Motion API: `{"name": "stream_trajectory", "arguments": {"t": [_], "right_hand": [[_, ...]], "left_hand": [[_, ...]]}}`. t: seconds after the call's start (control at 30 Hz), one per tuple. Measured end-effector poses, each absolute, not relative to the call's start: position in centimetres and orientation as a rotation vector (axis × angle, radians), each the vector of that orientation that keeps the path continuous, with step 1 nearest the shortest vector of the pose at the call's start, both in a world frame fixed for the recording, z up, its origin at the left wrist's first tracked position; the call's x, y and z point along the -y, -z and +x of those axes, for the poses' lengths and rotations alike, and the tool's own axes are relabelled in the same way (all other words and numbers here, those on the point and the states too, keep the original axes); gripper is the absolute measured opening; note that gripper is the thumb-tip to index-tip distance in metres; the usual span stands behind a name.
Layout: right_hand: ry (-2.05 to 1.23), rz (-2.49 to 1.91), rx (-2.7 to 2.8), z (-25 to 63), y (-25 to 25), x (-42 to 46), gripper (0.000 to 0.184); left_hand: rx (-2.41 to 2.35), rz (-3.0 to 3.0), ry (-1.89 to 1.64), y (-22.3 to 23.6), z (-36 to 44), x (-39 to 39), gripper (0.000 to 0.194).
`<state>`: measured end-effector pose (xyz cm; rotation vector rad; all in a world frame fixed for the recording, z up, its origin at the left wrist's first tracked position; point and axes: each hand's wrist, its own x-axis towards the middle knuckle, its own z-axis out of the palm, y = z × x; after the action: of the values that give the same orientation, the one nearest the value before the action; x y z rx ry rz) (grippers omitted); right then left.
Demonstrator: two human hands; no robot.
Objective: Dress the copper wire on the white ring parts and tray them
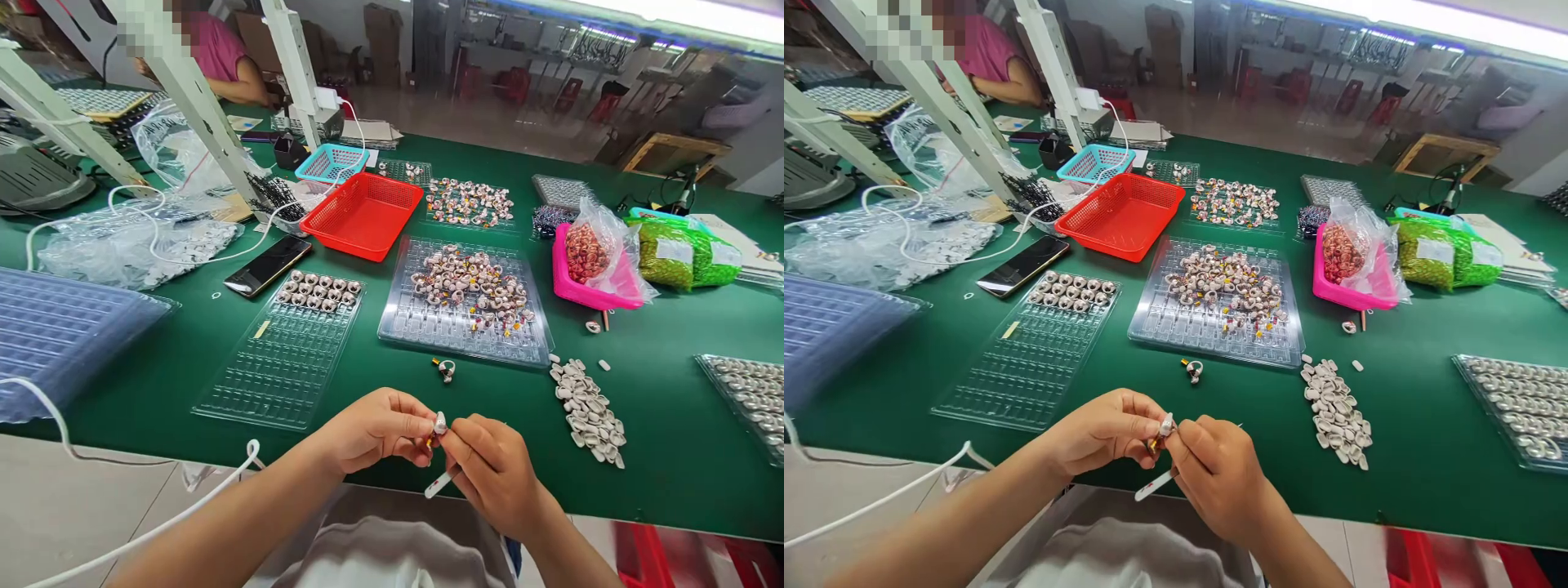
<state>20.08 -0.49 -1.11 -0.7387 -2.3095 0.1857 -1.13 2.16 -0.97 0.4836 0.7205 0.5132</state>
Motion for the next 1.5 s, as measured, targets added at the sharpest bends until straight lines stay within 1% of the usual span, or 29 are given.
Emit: {"name": "stream_trajectory", "arguments": {"t": [0.1,0.23,0.33,0.43,0.5,0.57,0.7,0.8,0.9,1.03,1.1,1.2,1.5], "right_hand": [[-0.233,-0.706,2.363,20.5,0.3,0.2,0.023],[-0.297,-0.713,2.382,21.0,0.4,0.1,0.036],[-0.431,-0.739,2.282,21.4,0.8,0.7,0.04],[-0.616,-0.924,1.999,21.8,1.4,1.5,0.034],[-0.626,-1.102,1.733,22.1,2.1,1.9,0.029],[-0.571,-1.228,1.557,22.5,3.0,2.1,0.03],[-0.476,-1.473,1.673,23.8,4.4,2.2,0.027],[-0.491,-1.546,1.773,25.2,4.5,2.6,0.024],[-0.654,-1.473,1.677,25.6,4.0,3.5,0.022],[-0.852,-1.221,1.305,23.4,3.4,4.8,0.023],[-0.867,-1.086,1.157,21.7,3.2,5.1,0.026],[-0.864,-0.972,1.107,19.8,3.4,5.1,0.026],[-0.867,-0.892,1.193,18.9,3.4,4.5,0.031]], "left_hand": [[-0.705,0.468,-0.512,0.7,-1.1,-2.1,0.028],[-0.718,0.45,-0.533,0.4,-0.5,-1.9,0.025],[-0.775,0.454,-0.588,0.2,0.0,-1.7,0.025],[-0.842,0.5,-0.681,0.0,0.4,-1.6,0.025],[-0.864,0.538,-0.729,-0.1,0.6,-1.6,0.026],[-0.875,0.581,-0.754,-0.2,0.7,-1.7,0.026],[-0.906,0.664,-0.817,-0.4,0.9,-1.8,0.022],[-0.943,0.715,-0.865,-0.7,1.0,-1.8,0.021],[-1.003,0.751,-0.908,-1.0,1.2,-1.6,0.02],[-1.067,0.807,-0.936,-1.1,1.7,-1.1,0.021],[-1.094,0.854,-0.943,-1.1,2.0,-0.9,0.016],[-1.131,0.937,-0.961,-1.2,2.2,-0.6,0.013],[-1.167,1.082,-1.012,-1.2,2.0,-0.4,0.012]]}}
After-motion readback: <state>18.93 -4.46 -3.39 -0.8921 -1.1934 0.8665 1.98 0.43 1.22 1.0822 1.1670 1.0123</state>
